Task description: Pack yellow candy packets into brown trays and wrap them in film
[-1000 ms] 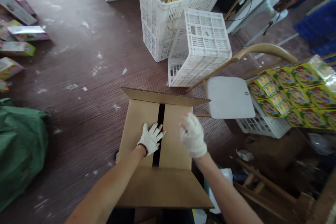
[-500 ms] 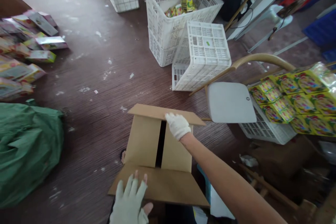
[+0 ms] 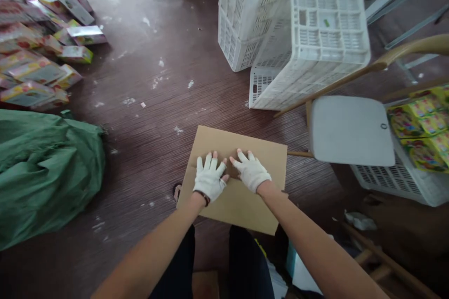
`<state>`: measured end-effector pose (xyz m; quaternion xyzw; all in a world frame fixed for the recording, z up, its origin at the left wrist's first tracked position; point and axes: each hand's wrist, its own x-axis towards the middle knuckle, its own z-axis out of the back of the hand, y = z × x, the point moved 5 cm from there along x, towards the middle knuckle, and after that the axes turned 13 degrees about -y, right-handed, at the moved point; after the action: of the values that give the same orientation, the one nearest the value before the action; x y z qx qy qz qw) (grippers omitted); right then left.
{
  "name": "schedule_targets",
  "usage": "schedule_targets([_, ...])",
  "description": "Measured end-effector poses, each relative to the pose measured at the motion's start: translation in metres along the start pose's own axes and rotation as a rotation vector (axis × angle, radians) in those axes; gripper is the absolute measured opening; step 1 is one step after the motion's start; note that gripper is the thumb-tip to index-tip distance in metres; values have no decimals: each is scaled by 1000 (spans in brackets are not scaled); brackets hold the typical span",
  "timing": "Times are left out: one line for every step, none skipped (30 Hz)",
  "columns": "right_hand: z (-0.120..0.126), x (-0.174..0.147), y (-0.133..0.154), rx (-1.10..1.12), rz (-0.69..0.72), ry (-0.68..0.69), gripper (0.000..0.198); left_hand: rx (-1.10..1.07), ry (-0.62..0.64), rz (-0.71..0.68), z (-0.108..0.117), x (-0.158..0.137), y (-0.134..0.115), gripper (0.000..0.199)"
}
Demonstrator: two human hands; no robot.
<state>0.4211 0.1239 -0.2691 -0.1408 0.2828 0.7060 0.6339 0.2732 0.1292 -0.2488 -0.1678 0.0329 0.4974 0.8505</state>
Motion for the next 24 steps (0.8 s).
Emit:
schedule_targets([-4,0,2,4,-8,-20,67,5,-2,3,-13,5,4,57])
schedule_targets([-9,0,4,11,-21,-49,64,10,-10,1,-22,8,7,58])
schedule_targets([-14,-2,5,25,-34,-85,63,14,-20,-5,-29,10,10,58])
schedule_targets([-20,-6,7,50,-41,-127,62,15,-28,-16,-33,9,11,59])
schedule_targets([-25,-12,7,88,-57,-174,60,17,-35,-27,-34,9,12,58])
schedule_targets([-29,-20,4,131,-106,-231,58,19,-40,-32,-32,8,12,58])
schedule_targets([-32,-31,-3,174,-203,-300,56,23,-45,-32,-29,7,12,58])
schedule_targets([-34,-44,-14,211,-348,-380,56,28,-51,-25,-24,7,12,59])
schedule_targets([-35,-60,-28,247,-526,-460,61,33,-57,-16,-19,7,11,60])
schedule_targets([-35,-77,-43,288,-717,-522,70,38,-62,-8,-13,8,10,62])
schedule_targets([-34,-94,-57,342,-890,-551,79,42,-65,-1,-7,9,9,65])
schedule_targets([-34,-107,-70,408,-1023,-539,85,47,-66,6,-2,10,7,67])
schedule_targets([-32,-117,-80,489,-1110,-500,83,53,-63,14,3,11,5,69])
schedule_targets([-30,-122,-89,577,-1158,-456,76,60,-57,23,6,12,4,70])
schedule_targets([-28,-124,-95,663,-1172,-424,66,67,-47,31,7,13,4,71])
schedule_targets([-25,-124,-100,736,-1163,-415,58,71,-33,37,7,13,4,71])
schedule_targets([-24,-121,-103,785,-1141,-423,52,72,-17,37,5,13,6,70])
schedule_targets([-24,-119,-104,797,-1123,-445,49,70,0,29,2,13,7,69])
schedule_targets([-27,-116,-104,768,-1119,-477,49,67,16,17,-3,13,9,68])
schedule_targets([-31,-114,-102,708,-1124,-513,52,64,29,6,-8,13,11,65])
schedule_targets([-38,-112,-99,645,-1127,-553,55,64,39,0,-14,13,13,62])
schedule_targets([-46,-110,-96,604,-1118,-592,60,66,43,-2,-20,12,14,60])
schedule_targets([-55,-107,-91,597,-1096,-620,65,70,41,1,-25,11,16,58])
schedule_targets([-64,-103,-87,619,-1064,-635,71,76,32,5,-30,11,17,57])
